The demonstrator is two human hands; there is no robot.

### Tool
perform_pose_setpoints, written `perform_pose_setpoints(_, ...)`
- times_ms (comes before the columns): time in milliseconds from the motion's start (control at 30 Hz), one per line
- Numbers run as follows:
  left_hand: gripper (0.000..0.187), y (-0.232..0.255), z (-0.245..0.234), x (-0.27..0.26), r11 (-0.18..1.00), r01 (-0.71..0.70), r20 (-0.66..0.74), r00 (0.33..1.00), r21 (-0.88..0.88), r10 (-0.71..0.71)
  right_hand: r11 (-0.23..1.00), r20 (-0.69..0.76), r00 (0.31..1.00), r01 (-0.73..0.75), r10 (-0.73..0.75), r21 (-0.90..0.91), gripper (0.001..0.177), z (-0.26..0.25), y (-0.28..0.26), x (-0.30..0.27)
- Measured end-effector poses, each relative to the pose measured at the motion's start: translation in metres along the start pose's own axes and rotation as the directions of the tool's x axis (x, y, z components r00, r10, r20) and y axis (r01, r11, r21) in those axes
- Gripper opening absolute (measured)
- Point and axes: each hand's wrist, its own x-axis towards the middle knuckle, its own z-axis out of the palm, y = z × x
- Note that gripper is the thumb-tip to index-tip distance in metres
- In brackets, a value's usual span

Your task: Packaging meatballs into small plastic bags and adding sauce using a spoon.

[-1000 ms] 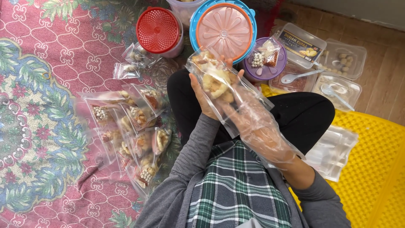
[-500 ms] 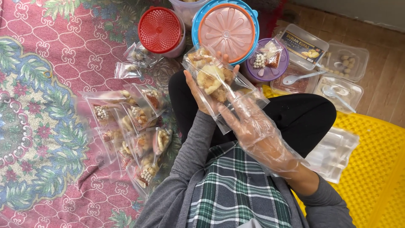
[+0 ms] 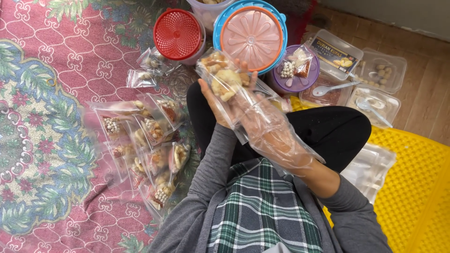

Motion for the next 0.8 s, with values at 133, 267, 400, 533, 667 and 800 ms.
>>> perform_pose_setpoints(133,0.077,0.029,0.02,0.012,0.994,-0.093,0.044,0.995,0.058,0.091,0.997,-0.077,0.997,0.037,-0.032,0.064,0.045,0.016,0.004,0.01)
perform_pose_setpoints(267,0.085,0.082,-0.003,0.041,0.978,-0.194,0.099,0.975,-0.073,0.201,0.933,-0.065,0.992,0.124,-0.108,0.337,0.048,-0.005,0.016,0.026)
perform_pose_setpoints(400,0.087,0.118,-0.021,0.05,0.954,-0.282,-0.006,0.959,-0.105,0.283,0.838,-0.084,0.989,-0.057,0.121,0.543,0.034,0.007,0.058,0.027)
perform_pose_setpoints(533,0.086,0.125,-0.033,0.058,0.933,-0.355,-0.056,0.935,-0.063,0.351,0.96,-0.119,0.962,-0.223,0.245,0.168,0.017,0.097,0.117,0.013)
perform_pose_setpoints(667,0.086,0.126,-0.028,0.063,0.947,-0.319,-0.049,0.947,-0.036,0.317,0.984,-0.092,0.98,-0.176,0.176,0.013,0.022,0.168,0.127,0.016)
perform_pose_setpoints(800,0.094,0.13,-0.035,0.067,0.958,-0.283,-0.046,0.958,-0.038,0.282,0.989,-0.142,0.979,-0.145,0.143,-0.004,0.024,0.174,0.127,0.038)
